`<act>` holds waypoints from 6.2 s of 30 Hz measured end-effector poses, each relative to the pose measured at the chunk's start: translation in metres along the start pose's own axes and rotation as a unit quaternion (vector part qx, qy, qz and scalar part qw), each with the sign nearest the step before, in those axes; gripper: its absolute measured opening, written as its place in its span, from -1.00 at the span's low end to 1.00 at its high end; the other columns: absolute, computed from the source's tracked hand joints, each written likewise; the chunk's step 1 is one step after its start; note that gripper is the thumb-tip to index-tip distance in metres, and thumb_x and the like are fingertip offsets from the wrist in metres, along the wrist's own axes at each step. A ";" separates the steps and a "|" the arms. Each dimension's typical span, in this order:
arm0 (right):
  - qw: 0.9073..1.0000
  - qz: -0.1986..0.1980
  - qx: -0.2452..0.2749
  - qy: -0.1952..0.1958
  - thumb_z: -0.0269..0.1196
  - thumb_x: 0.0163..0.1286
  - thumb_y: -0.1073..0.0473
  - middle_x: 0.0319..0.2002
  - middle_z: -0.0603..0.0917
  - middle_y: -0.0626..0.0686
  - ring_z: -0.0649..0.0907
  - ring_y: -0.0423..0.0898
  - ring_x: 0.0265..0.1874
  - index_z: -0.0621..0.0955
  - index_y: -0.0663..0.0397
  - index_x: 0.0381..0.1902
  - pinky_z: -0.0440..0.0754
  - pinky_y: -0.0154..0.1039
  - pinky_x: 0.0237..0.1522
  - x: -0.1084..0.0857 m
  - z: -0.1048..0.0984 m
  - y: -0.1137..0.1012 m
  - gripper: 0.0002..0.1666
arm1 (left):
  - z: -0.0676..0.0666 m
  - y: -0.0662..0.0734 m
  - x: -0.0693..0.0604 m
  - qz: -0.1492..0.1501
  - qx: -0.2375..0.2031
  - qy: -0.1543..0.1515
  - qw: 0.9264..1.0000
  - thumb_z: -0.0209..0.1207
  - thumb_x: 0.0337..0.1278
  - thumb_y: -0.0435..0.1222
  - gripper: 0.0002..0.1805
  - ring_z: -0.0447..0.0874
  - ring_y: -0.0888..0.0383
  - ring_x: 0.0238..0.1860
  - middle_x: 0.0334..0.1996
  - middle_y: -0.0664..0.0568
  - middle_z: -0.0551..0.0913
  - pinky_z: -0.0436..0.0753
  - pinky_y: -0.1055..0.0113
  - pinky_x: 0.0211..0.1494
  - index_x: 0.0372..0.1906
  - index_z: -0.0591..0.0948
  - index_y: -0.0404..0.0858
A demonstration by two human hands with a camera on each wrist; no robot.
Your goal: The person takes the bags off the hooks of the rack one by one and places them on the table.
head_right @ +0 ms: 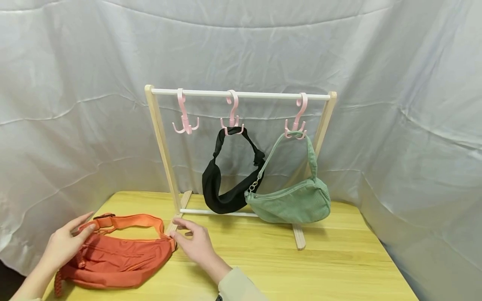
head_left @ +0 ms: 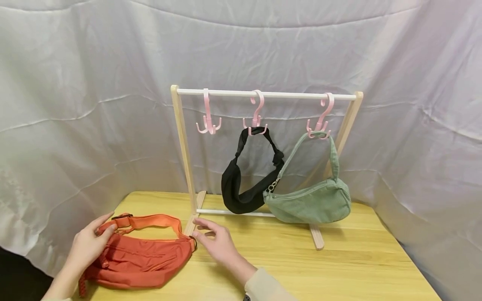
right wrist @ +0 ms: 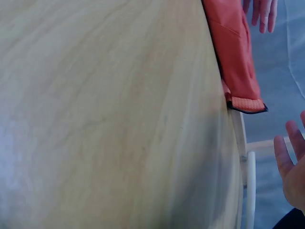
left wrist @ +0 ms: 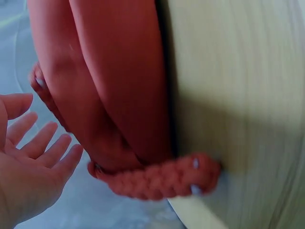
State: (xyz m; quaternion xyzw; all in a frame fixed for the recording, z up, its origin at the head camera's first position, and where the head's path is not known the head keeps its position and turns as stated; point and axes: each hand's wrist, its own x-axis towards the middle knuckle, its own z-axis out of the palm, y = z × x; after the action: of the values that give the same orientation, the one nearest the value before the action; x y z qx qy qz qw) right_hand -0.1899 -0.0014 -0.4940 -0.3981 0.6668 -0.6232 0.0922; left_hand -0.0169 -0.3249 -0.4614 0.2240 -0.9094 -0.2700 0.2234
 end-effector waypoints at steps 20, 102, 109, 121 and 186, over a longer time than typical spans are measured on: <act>0.998 -0.049 0.014 0.044 0.35 0.49 0.19 0.24 0.69 0.02 0.67 0.12 0.20 0.65 0.04 0.31 0.67 -0.07 0.20 -0.023 -0.038 -0.015 -0.54 | 0.032 0.051 -0.024 0.010 -0.091 0.035 0.995 0.20 0.52 -0.09 -0.40 0.57 -0.34 0.21 0.41 -0.34 0.47 0.31 0.80 -0.13 0.53 0.44 -0.16; 0.921 -0.300 -0.064 0.239 0.23 0.42 0.56 0.23 0.66 0.29 0.69 0.03 0.17 0.57 0.40 0.31 0.63 -0.24 0.22 -0.002 -0.191 -0.121 -0.49 | 0.081 0.261 0.032 0.259 -0.352 0.014 0.900 0.28 0.43 -0.32 -0.46 0.35 0.17 0.51 0.50 0.23 0.41 0.37 0.43 0.47 0.45 0.54 -0.03; 0.916 -0.313 -0.083 0.238 0.25 0.37 0.59 0.24 0.65 0.30 0.67 0.03 0.18 0.58 0.36 0.31 0.59 -0.16 0.28 0.019 -0.203 -0.141 -0.45 | 0.080 0.276 0.046 0.268 -0.354 0.015 0.896 0.28 0.45 -0.28 -0.46 0.33 0.19 0.52 0.50 0.25 0.41 0.34 0.17 0.55 0.46 0.53 -0.02; 0.872 -0.357 -0.223 0.250 0.33 0.27 0.57 0.17 0.66 0.41 0.65 0.07 0.22 0.59 0.52 0.21 0.47 -0.10 0.40 0.047 -0.207 -0.192 -0.49 | 0.085 0.299 0.069 0.279 -0.368 0.021 0.887 0.29 0.42 -0.29 -0.46 0.36 0.15 0.50 0.49 0.15 0.44 0.41 0.01 0.51 0.45 0.54 -0.09; 0.775 -0.404 -0.463 0.145 0.47 0.33 0.13 0.27 0.69 -0.02 0.62 0.05 -0.01 0.70 -0.01 0.23 0.22 0.19 0.21 0.159 -0.252 -0.224 -0.49 | 0.126 0.358 0.107 0.244 -0.448 0.095 0.855 0.26 0.40 -0.41 -0.64 0.70 -0.06 -0.09 0.04 -0.18 0.68 0.64 0.33 -0.02 0.24 0.64 -0.31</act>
State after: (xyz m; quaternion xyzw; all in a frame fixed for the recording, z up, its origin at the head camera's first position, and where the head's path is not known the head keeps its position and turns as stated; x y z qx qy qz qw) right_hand -0.3586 0.1074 -0.1804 -0.5303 0.6582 -0.2695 -0.4614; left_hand -0.2710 -0.0622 -0.3145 -0.1046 -0.6901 -0.5624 0.4433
